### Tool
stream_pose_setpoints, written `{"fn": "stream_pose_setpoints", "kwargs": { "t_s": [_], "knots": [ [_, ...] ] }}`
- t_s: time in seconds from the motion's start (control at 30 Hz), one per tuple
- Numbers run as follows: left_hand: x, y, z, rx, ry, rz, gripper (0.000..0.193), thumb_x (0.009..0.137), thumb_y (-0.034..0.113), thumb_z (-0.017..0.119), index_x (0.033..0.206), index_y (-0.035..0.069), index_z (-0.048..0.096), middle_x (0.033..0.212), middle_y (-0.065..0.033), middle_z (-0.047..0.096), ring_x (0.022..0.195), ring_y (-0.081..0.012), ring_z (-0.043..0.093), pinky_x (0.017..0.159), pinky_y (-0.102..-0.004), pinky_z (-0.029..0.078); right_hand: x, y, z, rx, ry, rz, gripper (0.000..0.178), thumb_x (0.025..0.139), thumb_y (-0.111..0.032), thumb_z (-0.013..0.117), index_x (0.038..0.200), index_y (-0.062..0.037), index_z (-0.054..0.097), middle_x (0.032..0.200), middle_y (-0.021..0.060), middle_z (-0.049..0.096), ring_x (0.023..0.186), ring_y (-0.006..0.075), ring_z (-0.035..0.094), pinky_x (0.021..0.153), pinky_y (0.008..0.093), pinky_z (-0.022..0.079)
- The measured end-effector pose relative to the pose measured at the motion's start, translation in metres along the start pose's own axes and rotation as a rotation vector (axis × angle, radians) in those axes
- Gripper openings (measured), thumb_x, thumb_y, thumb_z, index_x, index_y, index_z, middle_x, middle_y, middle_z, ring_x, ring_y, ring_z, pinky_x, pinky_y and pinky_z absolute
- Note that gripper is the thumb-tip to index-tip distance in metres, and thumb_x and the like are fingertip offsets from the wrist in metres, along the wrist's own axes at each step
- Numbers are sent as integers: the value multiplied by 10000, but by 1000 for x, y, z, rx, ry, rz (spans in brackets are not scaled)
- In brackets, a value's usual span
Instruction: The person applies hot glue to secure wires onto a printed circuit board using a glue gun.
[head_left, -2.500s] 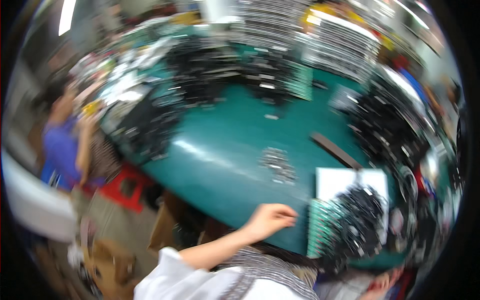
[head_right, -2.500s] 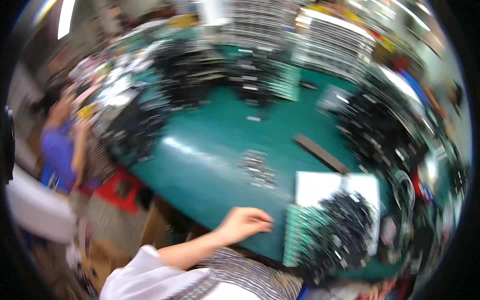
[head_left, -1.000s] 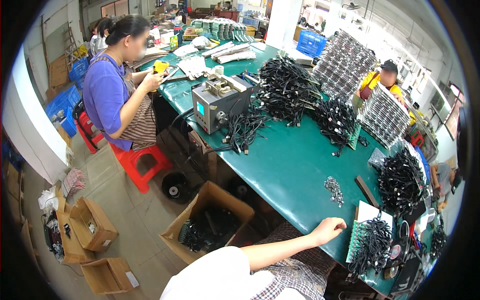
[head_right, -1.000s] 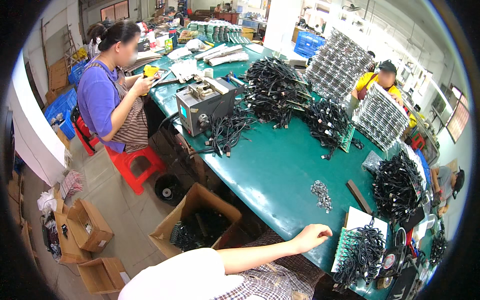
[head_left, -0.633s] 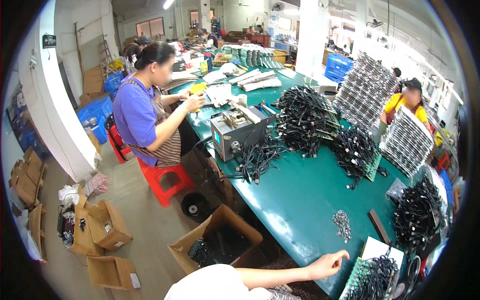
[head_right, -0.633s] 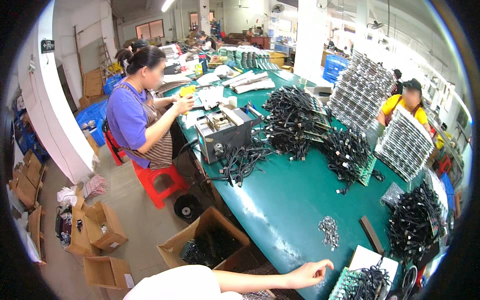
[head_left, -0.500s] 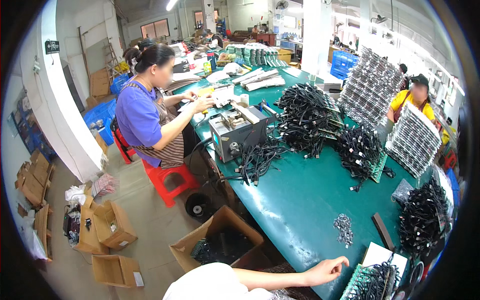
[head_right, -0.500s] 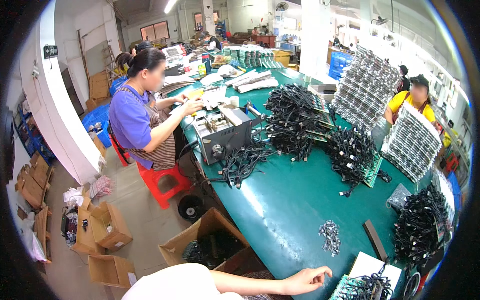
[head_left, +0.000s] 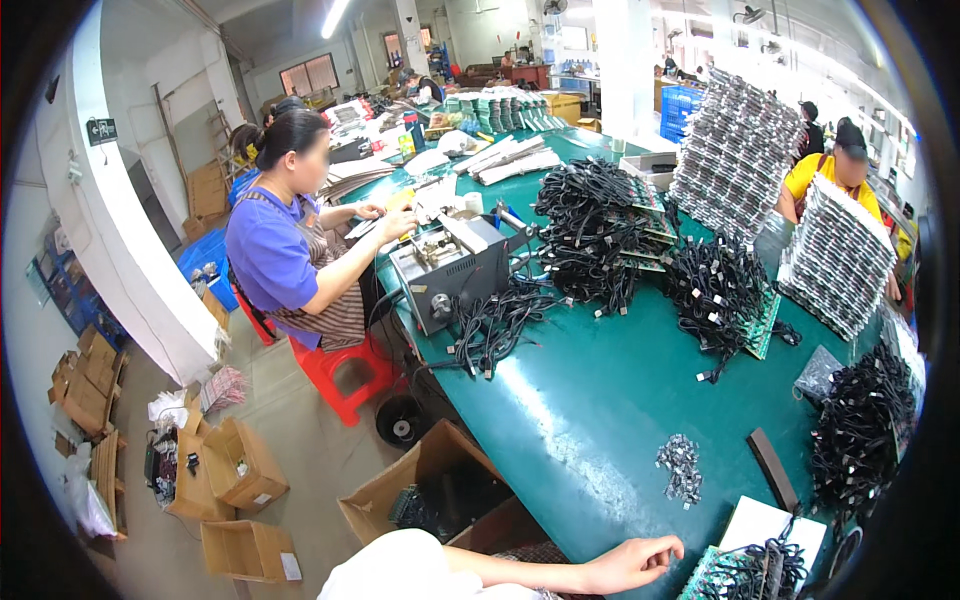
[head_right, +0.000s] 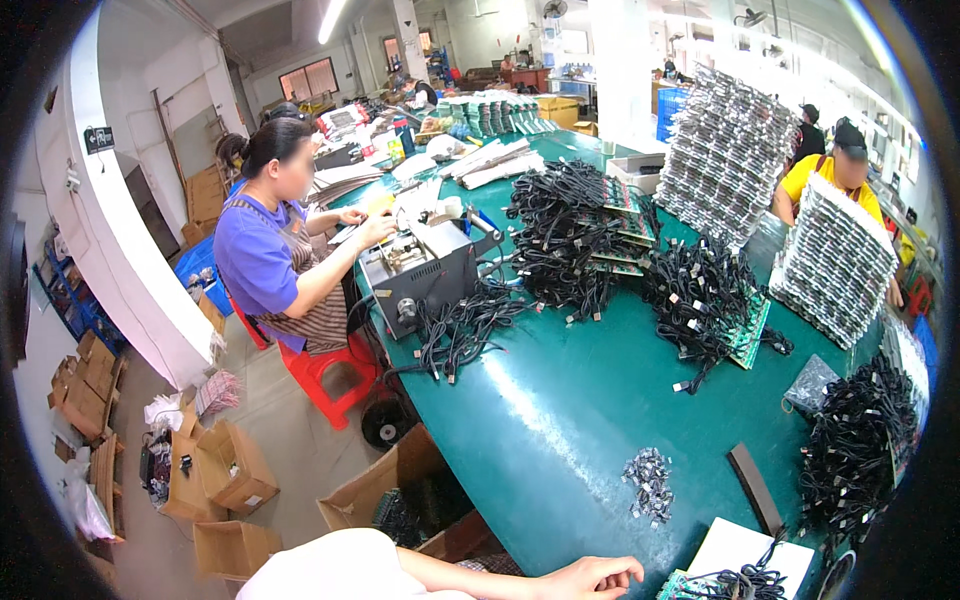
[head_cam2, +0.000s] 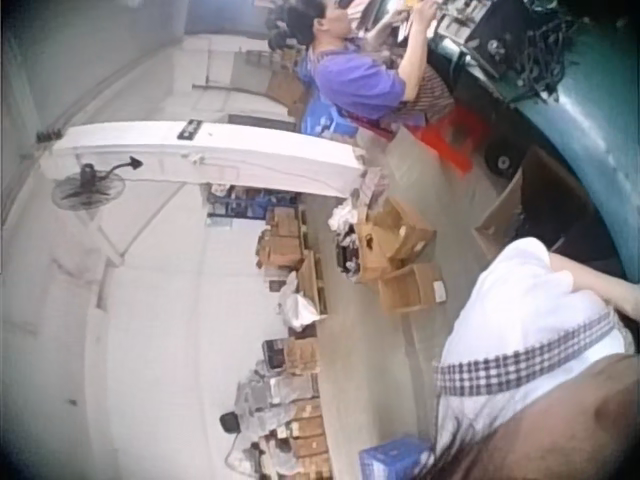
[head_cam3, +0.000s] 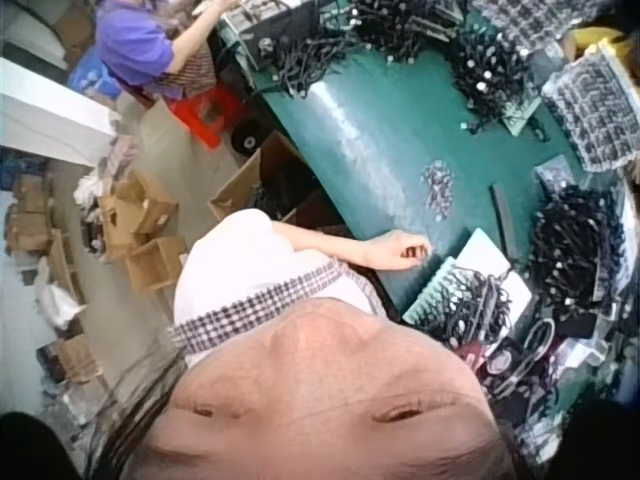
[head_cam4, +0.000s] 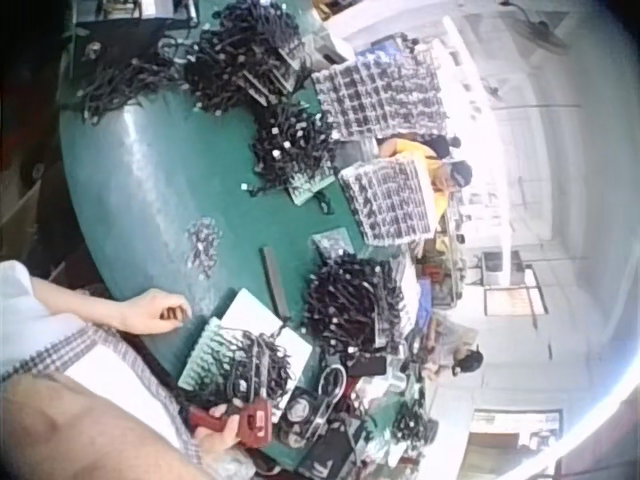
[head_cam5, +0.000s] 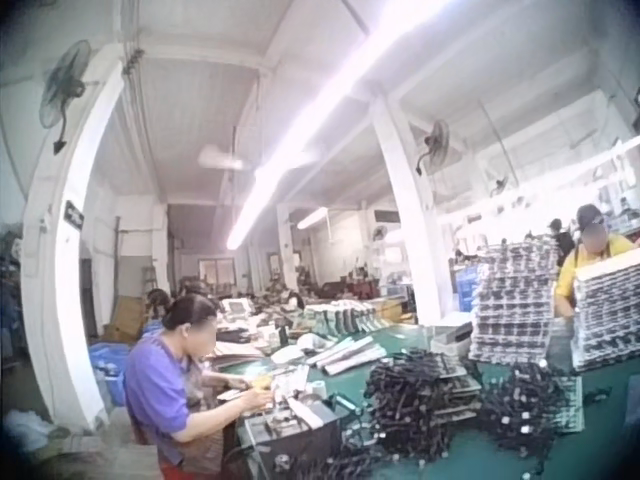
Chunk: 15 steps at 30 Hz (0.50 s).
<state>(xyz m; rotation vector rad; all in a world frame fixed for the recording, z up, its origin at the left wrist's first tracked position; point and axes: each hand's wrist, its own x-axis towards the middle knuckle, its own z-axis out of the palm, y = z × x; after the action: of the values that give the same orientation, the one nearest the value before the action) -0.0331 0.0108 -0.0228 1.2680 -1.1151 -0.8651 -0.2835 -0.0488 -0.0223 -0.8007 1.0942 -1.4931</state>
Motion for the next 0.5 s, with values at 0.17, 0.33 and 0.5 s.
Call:
{"fn": "stream_pose_setpoints", "kwargs": {
  "t_s": [0.17, 0.33, 0.5],
  "knots": [
    [1, 7, -1, 25, 15, 25, 181, 749, 49, 575, 925, 32, 536, 722, -78, 574, 646, -157, 569, 595, -281, 454, -10, -1, 2, -5, -40, 64, 342, 815, -246, 570, 1051, -19, 472, 870, 69, 535, 631, 161, 488, 539, 285, 409],
    [-2, 10, 4, -24, -16, -11, 160, 752, 50, 576, 907, 32, 543, 744, -86, 591, 671, -162, 580, 611, -284, 460, -30, 3, 4, 45, -47, 91, 340, 817, -248, 569, 1051, -21, 471, 878, 68, 535, 634, 162, 488, 547, 290, 410],
    [-1, 11, -3, -36, -20, -35, 146, 757, 59, 582, 899, 32, 554, 748, -86, 599, 675, -164, 589, 613, -282, 463, -51, -51, 118, 26, -89, 142, 339, 818, -250, 567, 1052, -24, 471, 887, 66, 534, 636, 162, 487, 556, 295, 410]
  ]
}}
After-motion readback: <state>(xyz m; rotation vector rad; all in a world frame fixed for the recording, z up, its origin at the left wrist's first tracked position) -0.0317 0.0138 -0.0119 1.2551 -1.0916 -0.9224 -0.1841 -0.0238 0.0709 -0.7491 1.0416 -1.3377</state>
